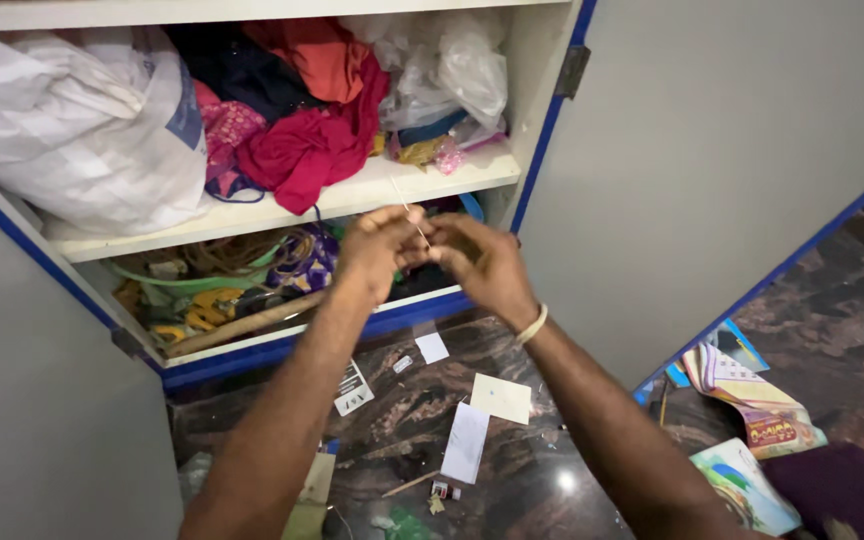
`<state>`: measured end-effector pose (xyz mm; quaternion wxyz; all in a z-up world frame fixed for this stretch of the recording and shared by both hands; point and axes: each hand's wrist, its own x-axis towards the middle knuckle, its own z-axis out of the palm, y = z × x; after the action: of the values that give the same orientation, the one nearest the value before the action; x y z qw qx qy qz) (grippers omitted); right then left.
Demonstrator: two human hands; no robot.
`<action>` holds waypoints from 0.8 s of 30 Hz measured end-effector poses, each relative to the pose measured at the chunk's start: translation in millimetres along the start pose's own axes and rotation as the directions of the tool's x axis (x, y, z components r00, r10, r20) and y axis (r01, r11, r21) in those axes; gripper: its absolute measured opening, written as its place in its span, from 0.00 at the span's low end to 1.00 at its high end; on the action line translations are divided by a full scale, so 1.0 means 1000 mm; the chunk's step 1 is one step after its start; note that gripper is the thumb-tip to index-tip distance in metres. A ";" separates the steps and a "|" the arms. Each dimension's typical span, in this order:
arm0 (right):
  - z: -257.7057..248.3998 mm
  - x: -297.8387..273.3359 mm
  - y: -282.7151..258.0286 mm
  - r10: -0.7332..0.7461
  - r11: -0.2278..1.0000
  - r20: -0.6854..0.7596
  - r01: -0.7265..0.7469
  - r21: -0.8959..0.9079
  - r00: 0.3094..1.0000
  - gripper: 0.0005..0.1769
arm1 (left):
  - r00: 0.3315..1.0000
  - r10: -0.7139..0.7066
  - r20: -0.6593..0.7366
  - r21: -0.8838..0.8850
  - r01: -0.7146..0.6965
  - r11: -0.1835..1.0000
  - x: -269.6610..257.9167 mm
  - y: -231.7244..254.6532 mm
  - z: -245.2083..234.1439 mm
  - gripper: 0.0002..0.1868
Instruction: The person clears items from a cabinet, sorts through objects on the floor including a flashlight, papers, and small containers, and then places some items back into the cabinet shelves.
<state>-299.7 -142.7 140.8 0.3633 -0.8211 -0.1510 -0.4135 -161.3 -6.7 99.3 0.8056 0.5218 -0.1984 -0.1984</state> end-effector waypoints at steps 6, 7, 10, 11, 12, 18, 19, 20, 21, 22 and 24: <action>0.003 -0.013 -0.023 -0.070 0.997 -0.033 0.068 -0.040 0.997 0.12 | 0.999 0.003 0.049 -0.244 0.009 0.970 -0.001 0.016 0.004 0.08; 0.003 -0.010 -0.024 -0.171 0.981 -0.093 0.160 -0.112 0.981 0.10 | 0.998 0.021 0.061 -0.248 -0.005 0.969 -0.003 0.020 0.005 0.11; 0.000 0.006 -0.023 -0.381 0.896 -0.164 0.320 -0.307 0.910 0.08 | 0.995 0.054 0.084 -0.168 -0.039 0.985 -0.009 0.037 0.002 0.17; -0.001 0.016 -0.024 -0.479 0.826 -0.168 0.377 -0.420 0.862 0.07 | 0.994 0.062 0.092 -0.082 -0.054 0.995 -0.009 0.043 -0.002 0.22; -0.005 0.030 -0.024 -0.462 0.803 -0.175 0.327 -0.499 0.869 0.06 | 0.994 0.067 0.087 -0.084 -0.060 0.995 -0.010 0.047 -0.006 0.22; 0.005 0.148 -0.034 -0.530 0.806 -0.318 0.350 -0.478 0.786 0.06 | 0.890 0.434 0.136 0.990 -0.136 -0.032 -0.017 0.053 -0.081 0.38; 0.012 0.169 -0.034 -0.563 0.794 -0.327 0.389 -0.467 0.759 0.06 | 0.924 0.377 0.068 0.985 -0.002 -0.173 -0.014 0.052 -0.095 0.39; 0.025 0.189 -0.034 -0.567 0.792 -0.325 0.393 -0.468 0.757 0.06 | 0.944 0.330 -0.012 0.941 0.122 -0.315 -0.011 0.051 -0.111 0.41; 0.038 0.210 -0.034 -0.572 0.791 -0.352 0.383 -0.478 0.741 0.06 | 0.938 0.345 -0.004 0.943 0.118 -0.311 -0.001 0.052 -0.126 0.41; 0.048 0.228 -0.034 -0.576 0.790 -0.379 0.373 -0.486 0.725 0.06 | 0.933 0.359 -0.026 0.931 0.153 -0.331 0.007 0.051 -0.144 0.40; 0.068 0.247 -0.033 -0.552 0.806 -0.364 0.368 -0.463 0.751 0.06 | 0.914 0.400 -0.068 0.889 0.238 -0.392 0.019 0.037 -0.184 0.38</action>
<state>-127.5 -83.9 324.7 0.1156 -0.6795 -0.1777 -0.7023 -44.0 137.3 65.8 0.0366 0.9613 -0.1537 0.2257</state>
